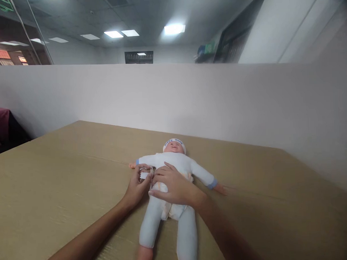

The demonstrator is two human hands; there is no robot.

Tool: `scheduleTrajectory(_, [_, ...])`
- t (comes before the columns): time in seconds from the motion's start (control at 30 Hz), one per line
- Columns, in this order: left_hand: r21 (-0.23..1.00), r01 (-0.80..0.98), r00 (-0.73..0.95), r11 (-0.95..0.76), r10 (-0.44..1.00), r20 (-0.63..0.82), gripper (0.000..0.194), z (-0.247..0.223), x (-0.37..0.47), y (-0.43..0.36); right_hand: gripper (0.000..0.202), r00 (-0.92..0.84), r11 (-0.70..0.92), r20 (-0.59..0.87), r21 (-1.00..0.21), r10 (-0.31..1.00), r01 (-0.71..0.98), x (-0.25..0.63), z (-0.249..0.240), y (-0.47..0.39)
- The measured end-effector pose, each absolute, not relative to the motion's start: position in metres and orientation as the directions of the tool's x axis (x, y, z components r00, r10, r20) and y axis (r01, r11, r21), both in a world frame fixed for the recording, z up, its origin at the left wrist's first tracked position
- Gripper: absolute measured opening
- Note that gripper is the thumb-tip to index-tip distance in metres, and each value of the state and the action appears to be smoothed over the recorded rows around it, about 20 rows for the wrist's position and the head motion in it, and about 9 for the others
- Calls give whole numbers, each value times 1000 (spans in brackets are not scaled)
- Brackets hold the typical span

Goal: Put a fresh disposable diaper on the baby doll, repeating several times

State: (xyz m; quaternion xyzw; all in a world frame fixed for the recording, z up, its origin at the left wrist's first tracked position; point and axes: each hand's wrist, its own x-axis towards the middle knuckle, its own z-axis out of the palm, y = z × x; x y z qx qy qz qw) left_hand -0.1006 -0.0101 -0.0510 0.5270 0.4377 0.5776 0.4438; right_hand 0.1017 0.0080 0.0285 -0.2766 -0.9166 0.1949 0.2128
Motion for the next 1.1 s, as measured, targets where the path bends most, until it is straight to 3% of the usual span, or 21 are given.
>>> scheduleTrajectory(0.07, [972, -69, -50, -223, 974, 220, 43, -49, -98, -7, 22, -705, 721, 309, -560, 639, 408, 116, 40, 10])
scheduleTrajectory(0.17, [974, -98, -10, -205, 979, 205, 42, -46, -92, -3, 26, -538, 641, 374, -592, 755, 489, 138, 50, 16])
scheduleTrajectory(0.3, [970, -9, 14, -244, 970, 244, 36, -39, -86, 0, 15, -474, 547, 303, -629, 827, 552, 155, 42, 25])
scheduleTrajectory(0.53, [954, 160, -56, -252, 963, 264, 34, -30, -83, 10, 12, -515, 545, 267, -656, 815, 522, 155, 28, 36])
scheduleTrajectory(0.77, [976, 30, -73, -215, 974, 217, 34, -32, -84, 11, 14, -521, 527, 248, -689, 817, 497, 156, 24, 41])
scheduleTrajectory(1.1, [971, -9, -92, -239, 967, 237, 35, -31, -89, 10, 11, -513, 542, 276, -683, 813, 491, 156, 16, 44])
